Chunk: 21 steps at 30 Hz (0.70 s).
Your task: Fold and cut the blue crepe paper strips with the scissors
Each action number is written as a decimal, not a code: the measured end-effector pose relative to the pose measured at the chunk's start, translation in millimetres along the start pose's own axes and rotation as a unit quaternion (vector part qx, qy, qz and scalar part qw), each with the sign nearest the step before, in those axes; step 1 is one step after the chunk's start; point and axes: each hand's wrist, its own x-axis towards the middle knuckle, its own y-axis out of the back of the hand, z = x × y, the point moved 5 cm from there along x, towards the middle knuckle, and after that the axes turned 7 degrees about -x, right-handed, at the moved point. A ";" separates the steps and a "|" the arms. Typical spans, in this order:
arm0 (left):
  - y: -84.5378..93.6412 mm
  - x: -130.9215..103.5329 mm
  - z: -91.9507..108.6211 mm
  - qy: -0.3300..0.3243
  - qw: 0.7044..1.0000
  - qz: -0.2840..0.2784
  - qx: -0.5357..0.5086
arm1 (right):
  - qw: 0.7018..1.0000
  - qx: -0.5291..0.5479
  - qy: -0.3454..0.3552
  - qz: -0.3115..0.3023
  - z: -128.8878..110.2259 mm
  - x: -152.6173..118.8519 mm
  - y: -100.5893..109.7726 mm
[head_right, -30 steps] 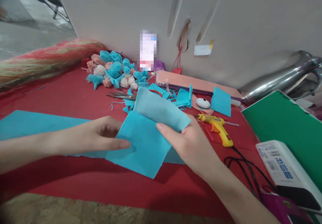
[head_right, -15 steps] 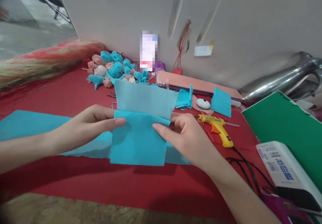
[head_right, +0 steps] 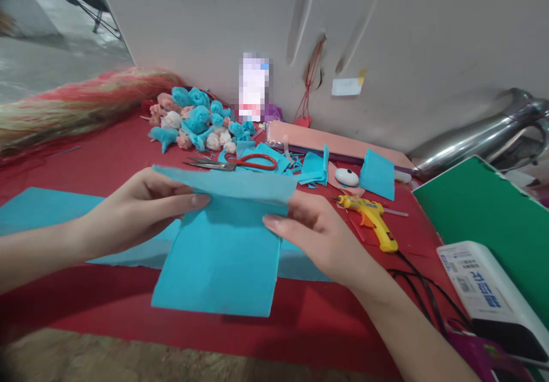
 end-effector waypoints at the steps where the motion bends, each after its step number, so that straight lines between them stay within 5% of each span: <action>1: 0.1 -0.5 0.2 0.005 1.000 0.000 -0.003 | 1.000 -0.004 0.005 0.005 -0.6 -0.3 0.6; 15: -7.2 -6.6 11.1 -0.032 0.982 -0.163 -0.085 | 0.990 0.068 0.044 -0.114 -7.8 -2.7 -9.9; 21: 0.4 -4.5 11.5 -0.045 0.994 -0.104 -0.003 | 0.984 -0.040 0.053 -0.164 -14.5 -6.6 -9.8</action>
